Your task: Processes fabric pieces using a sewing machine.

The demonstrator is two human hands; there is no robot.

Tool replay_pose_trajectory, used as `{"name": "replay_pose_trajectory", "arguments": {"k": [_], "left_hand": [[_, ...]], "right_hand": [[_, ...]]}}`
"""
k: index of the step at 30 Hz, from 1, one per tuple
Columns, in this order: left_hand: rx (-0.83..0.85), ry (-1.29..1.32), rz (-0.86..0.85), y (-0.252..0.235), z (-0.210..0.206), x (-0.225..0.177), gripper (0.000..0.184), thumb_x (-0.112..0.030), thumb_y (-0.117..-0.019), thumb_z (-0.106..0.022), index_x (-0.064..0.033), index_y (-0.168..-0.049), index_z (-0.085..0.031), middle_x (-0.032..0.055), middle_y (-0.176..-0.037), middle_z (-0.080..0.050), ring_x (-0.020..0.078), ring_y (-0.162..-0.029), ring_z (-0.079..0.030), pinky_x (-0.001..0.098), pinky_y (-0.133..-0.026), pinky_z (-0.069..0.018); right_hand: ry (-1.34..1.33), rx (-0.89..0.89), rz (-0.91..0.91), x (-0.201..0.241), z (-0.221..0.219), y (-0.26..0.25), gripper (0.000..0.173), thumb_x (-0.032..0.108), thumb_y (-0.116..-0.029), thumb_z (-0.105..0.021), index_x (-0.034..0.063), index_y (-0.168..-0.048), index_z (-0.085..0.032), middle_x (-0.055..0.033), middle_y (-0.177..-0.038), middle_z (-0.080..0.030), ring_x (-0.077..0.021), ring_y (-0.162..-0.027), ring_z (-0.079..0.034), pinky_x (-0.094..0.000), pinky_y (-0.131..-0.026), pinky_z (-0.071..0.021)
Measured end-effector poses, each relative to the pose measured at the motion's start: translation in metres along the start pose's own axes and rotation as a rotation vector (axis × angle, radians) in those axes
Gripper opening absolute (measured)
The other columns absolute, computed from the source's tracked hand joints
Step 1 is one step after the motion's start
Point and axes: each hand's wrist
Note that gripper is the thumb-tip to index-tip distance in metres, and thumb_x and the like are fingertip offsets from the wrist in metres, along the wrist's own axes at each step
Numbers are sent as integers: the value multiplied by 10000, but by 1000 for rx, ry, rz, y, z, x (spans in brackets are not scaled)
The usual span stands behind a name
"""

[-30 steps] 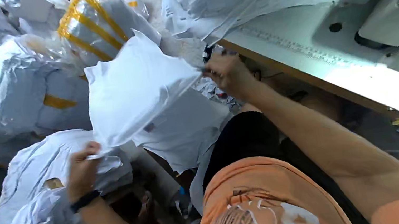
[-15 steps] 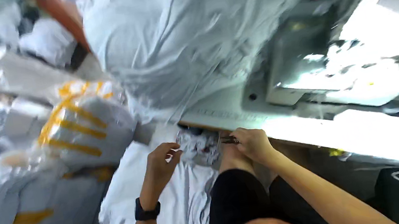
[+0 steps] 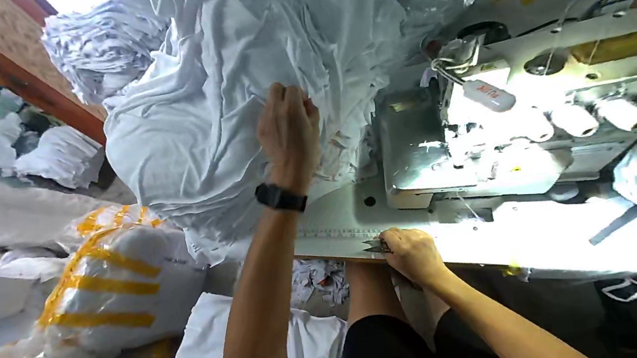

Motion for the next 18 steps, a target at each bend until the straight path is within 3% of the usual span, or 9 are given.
{"name": "replay_pose_trajectory", "arguments": {"k": [3,5,7,9,11,15,18], "left_hand": [[68,203,-114,26,60,-2,143,-105,-940,-647,27,-963,-698,145,-929,-668,201,-794,-655,349,-724,-551],[311,164,-112,38,88,12,102,-95,-944,-675,5,-926,-685,136,-875,-661,230,-729,-631,409,-671,-527],[546,56,1,25,95,27,199,-146,-974,-684,25,-1072,-716,189,-1042,-702,321,-909,-678,535,-833,-533],[478,26,59,16,104,31,261,-176,-999,-657,33,-1151,-685,212,-1131,-689,345,-991,-684,560,-894,-537],[260,27,67,8,115,26,252,-181,-1013,-609,31,-1126,-688,195,-1055,-705,291,-901,-689,509,-831,-545],[-10,-39,52,-16,122,19,309,-215,-1006,-595,60,-1124,-671,222,-1051,-685,289,-938,-651,484,-854,-490],[69,-170,65,-40,105,19,424,-203,-978,-649,114,-1250,-580,329,-1263,-584,464,-1145,-602,609,-961,-474]], "right_hand": [[14,-16,15,0,-3,-1,90,63,-754,-709,-11,-801,-691,-157,-706,-686,-323,-620,-704,-459,-513,-534],[2,5,-21,2,-2,-3,89,61,-755,-712,-16,-789,-683,-161,-693,-678,-333,-613,-701,-472,-511,-531],[-104,48,-120,8,7,-10,110,36,-796,-712,-57,-766,-660,-207,-684,-663,-385,-619,-695,-529,-526,-527],[-257,3,-174,12,19,-31,208,79,-907,-659,-93,-792,-665,-224,-724,-654,-378,-639,-683,-517,-554,-538],[-359,-121,-112,22,33,-64,268,135,-966,-622,-74,-803,-669,-188,-741,-648,-302,-619,-655,-436,-545,-532],[-451,-285,120,59,63,-145,106,48,-871,-702,-50,-910,-710,-183,-887,-678,-259,-640,-661,-384,-512,-536],[-392,-271,146,89,64,-203,406,182,-849,-804,-78,-1140,-694,-257,-1101,-679,-311,-641,-684,-434,-503,-550]]}}
Point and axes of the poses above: each hand's wrist, its own y-axis away from the middle knuckle, its own z-axis out of the back of the hand, x = y × z
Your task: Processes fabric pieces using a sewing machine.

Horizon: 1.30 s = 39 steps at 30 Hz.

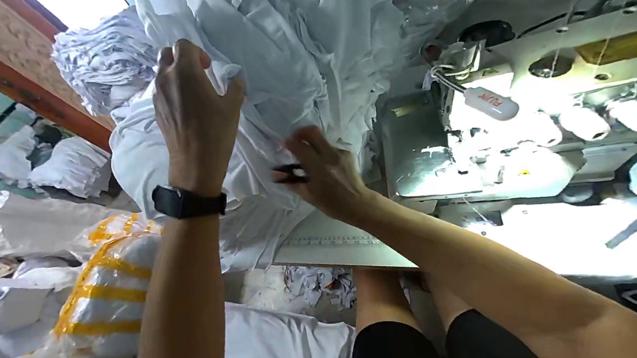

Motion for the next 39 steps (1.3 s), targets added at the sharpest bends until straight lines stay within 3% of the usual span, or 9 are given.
{"name": "replay_pose_trajectory", "arguments": {"k": [2,5,9,15,17,20,25,30,39], "left_hand": [[84,-125,13,-14,-7,5,374,-155,-1013,-576,144,-1237,-580,374,-1274,-560,546,-1203,-554,688,-983,-432],[58,-94,-27,-33,4,22,415,-210,-1048,-512,169,-1213,-546,410,-1188,-577,570,-1126,-568,730,-941,-406],[-27,341,4,-80,-2,60,344,-345,-1044,-507,-64,-1230,-575,-11,-1003,-611,6,-822,-599,257,-767,-537],[150,844,-463,-89,-30,-28,195,-89,-1034,-486,-176,-1092,-651,-150,-1003,-689,-62,-899,-655,149,-824,-559],[148,488,-606,-65,-43,-57,276,-107,-1049,-458,-47,-1258,-629,4,-1140,-666,-12,-971,-612,200,-895,-503],[128,261,-821,-38,-77,-57,250,-39,-1020,-488,70,-1124,-687,273,-1059,-683,359,-953,-672,510,-865,-518],[284,635,-790,-6,-116,-50,144,-190,-954,-655,-67,-910,-715,67,-1354,-536,124,-1290,-480,252,-1073,-410],[549,969,-727,10,-165,-73,14,-108,-911,-685,-101,-917,-695,-112,-825,-673,-63,-726,-607,113,-698,-521],[551,1030,-701,32,-229,-91,65,20,-746,-733,-30,-753,-694,-36,-813,-666,-51,-794,-608,105,-733,-498]], "right_hand": [[67,117,-94,8,-18,-26,501,244,-863,-804,-67,-1231,-668,-262,-1257,-635,-326,-690,-699,-459,-553,-566],[55,94,-117,6,-34,-40,171,150,-905,-719,6,-996,-732,-188,-1145,-684,-291,-702,-697,-442,-542,-552],[-530,14,-176,29,8,-53,114,-12,-905,-698,-75,-998,-681,-133,-815,-672,-209,-673,-641,-385,-573,-530],[-1073,-87,-476,20,91,-22,82,-14,-989,-569,-6,-912,-596,29,-625,-498,23,-504,-447,-130,-466,-391],[-1075,-109,-618,3,103,6,127,5,-975,-576,76,-869,-575,66,-604,-503,35,-486,-430,-122,-463,-374],[-1057,-129,-775,-10,117,52,187,3,-931,-598,137,-802,-579,109,-632,-555,53,-529,-489,-128,-504,-419],[-1068,-119,-881,-18,146,109,232,247,-1011,-604,238,-780,-620,179,-607,-543,104,-496,-462,-93,-458,-392],[-1091,-132,-988,-33,158,154,128,167,-996,-608,204,-919,-704,114,-690,-642,67,-510,-521,-113,-449,-430],[-809,-207,-1024,-44,154,194,107,104,-945,-674,195,-903,-711,155,-644,-602,104,-480,-463,-82,-442,-390]]}}
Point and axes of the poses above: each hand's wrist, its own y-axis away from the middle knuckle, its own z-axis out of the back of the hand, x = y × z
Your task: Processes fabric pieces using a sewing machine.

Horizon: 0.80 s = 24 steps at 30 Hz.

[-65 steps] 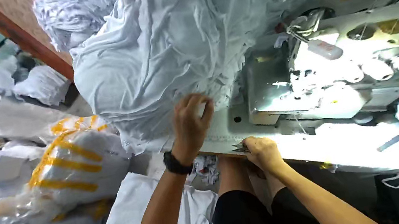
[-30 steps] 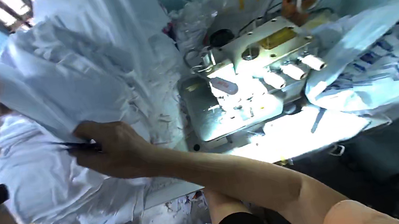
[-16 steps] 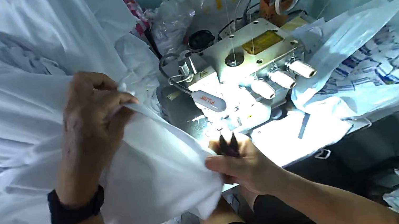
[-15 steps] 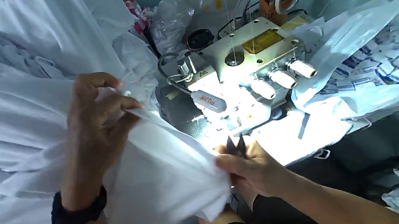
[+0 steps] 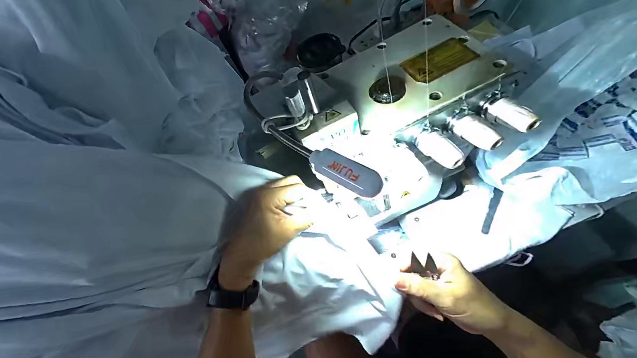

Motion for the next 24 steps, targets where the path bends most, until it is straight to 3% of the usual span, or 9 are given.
{"name": "replay_pose_trajectory", "arguments": {"k": [3,5,7,9,11,15,19,21,24], "left_hand": [[17,-200,-28,7,5,-16,54,-97,-816,-704,-52,-826,-732,6,-902,-717,52,-924,-637,255,-903,-473],[42,-321,74,13,7,-33,82,-150,-874,-649,-109,-805,-667,-65,-720,-593,-18,-692,-545,155,-661,-447],[137,-499,272,18,8,-47,116,-141,-911,-644,-82,-811,-636,-2,-566,-498,112,-499,-501,297,-474,-402],[252,-637,480,18,7,-50,215,-192,-973,-677,-38,-827,-642,105,-591,-538,291,-563,-581,476,-520,-442],[234,-727,460,20,3,-44,236,-220,-966,-697,-37,-821,-658,118,-667,-597,315,-648,-633,509,-583,-479],[103,-584,217,23,-5,-35,152,-163,-945,-646,-37,-884,-705,86,-819,-681,238,-835,-685,574,-968,-446],[16,-430,156,20,-2,-34,124,-172,-901,-642,-87,-813,-666,-10,-695,-589,101,-707,-581,323,-751,-462],[4,-456,127,19,0,-34,147,-184,-879,-678,-91,-766,-663,-10,-675,-577,112,-672,-567,347,-725,-447],[15,-522,150,17,-4,-32,87,-142,-886,-687,-77,-839,-723,38,-769,-657,185,-762,-644,490,-867,-454]], "right_hand": [[201,-81,284,-9,-5,-8,71,73,-937,-692,104,-981,-739,106,-877,-711,90,-614,-568,-84,-545,-493],[263,-130,402,-10,-7,-12,90,55,-925,-694,71,-994,-750,68,-964,-735,80,-656,-598,-90,-574,-519],[314,-145,445,-12,-8,-12,66,61,-931,-694,49,-963,-751,50,-954,-737,79,-654,-602,-88,-582,-522],[413,-115,506,-18,-7,-12,87,65,-943,-684,3,-905,-733,-6,-1000,-744,65,-737,-636,-92,-664,-540],[490,-79,548,-22,-8,-13,124,77,-963,-672,-11,-883,-704,-38,-984,-739,47,-778,-643,-95,-718,-538],[-46,-25,180,-12,-18,-8,124,17,-920,-635,115,-902,-707,79,-709,-673,47,-514,-567,-127,-480,-499],[-75,-28,55,-4,-19,-10,137,64,-855,-734,188,-906,-703,139,-696,-663,73,-512,-545,-112,-476,-473],[93,-74,146,-7,-19,-13,93,55,-855,-748,140,-844,-713,127,-695,-669,80,-535,-557,-98,-496,-475],[306,-74,374,-17,-11,-19,94,80,-899,-719,83,-819,-670,73,-801,-635,62,-712,-577,-93,-642,-496]]}}
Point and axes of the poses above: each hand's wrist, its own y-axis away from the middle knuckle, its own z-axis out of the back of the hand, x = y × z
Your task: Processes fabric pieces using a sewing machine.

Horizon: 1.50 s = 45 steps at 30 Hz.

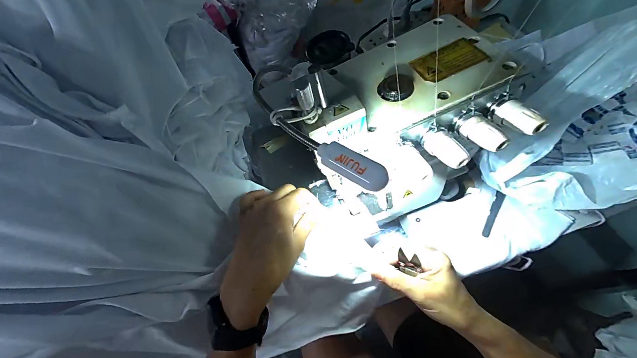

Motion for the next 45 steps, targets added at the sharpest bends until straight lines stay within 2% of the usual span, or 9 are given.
{"name": "replay_pose_trajectory", "arguments": {"k": [3,5,15,22,28,32,35,40,45], "left_hand": [[26,-44,58,-5,-7,0,93,-40,-892,-635,-49,-815,-688,87,-775,-660,244,-788,-669,580,-942,-424],[12,-64,75,-8,-12,1,89,-26,-870,-653,-52,-788,-675,84,-734,-640,242,-738,-653,582,-929,-415],[-24,119,241,-8,-24,5,76,-17,-842,-739,-47,-907,-712,100,-820,-697,254,-797,-679,566,-819,-479],[-19,171,315,-6,-25,0,79,-33,-858,-742,-39,-933,-716,115,-863,-705,271,-850,-680,598,-885,-458],[-19,178,313,-7,-24,1,68,-42,-855,-755,-44,-907,-711,110,-805,-688,271,-781,-663,575,-798,-475],[53,281,351,-2,-10,-2,68,-50,-923,-703,-46,-991,-700,130,-809,-680,261,-696,-629,507,-671,-491],[80,278,410,-3,-1,-8,53,-36,-918,-713,-30,-955,-677,155,-810,-641,266,-623,-573,466,-582,-460],[120,127,401,-13,2,-16,106,-51,-883,-756,-24,-842,-662,166,-910,-603,293,-695,-578,493,-622,-470],[-2,120,244,-14,-10,-13,106,18,-831,-756,-20,-904,-690,187,-974,-637,356,-848,-630,573,-730,-474]], "right_hand": [[81,-9,33,-3,0,1,118,95,-927,-681,60,-814,-671,76,-759,-613,84,-698,-549,-72,-641,-465],[104,1,38,-6,-1,2,154,96,-942,-658,46,-796,-659,80,-709,-584,96,-654,-519,-62,-611,-435],[110,-65,85,-17,-8,5,188,98,-932,-667,45,-756,-628,80,-668,-550,105,-610,-480,-52,-571,-403],[100,-89,67,-17,-10,6,171,79,-917,-666,52,-752,-631,93,-665,-553,109,-607,-481,-53,-570,-404],[97,-101,62,-18,-9,5,158,75,-916,-667,54,-761,-639,100,-672,-557,110,-614,-481,-54,-573,-401],[92,-120,52,-11,-10,6,166,73,-910,-685,60,-751,-642,103,-668,-558,111,-614,-483,-52,-573,-408],[99,-139,36,-8,-10,7,181,72,-902,-687,69,-730,-632,107,-649,-544,110,-599,-484,-55,-562,-410],[119,-105,85,-5,-5,11,135,67,-899,-703,20,-783,-651,59,-704,-588,103,-648,-497,-46,-599,-413],[88,-109,65,-2,-3,8,88,33,-848,-710,32,-784,-649,73,-703,-585,110,-634,-483,-39,-585,-402]]}}
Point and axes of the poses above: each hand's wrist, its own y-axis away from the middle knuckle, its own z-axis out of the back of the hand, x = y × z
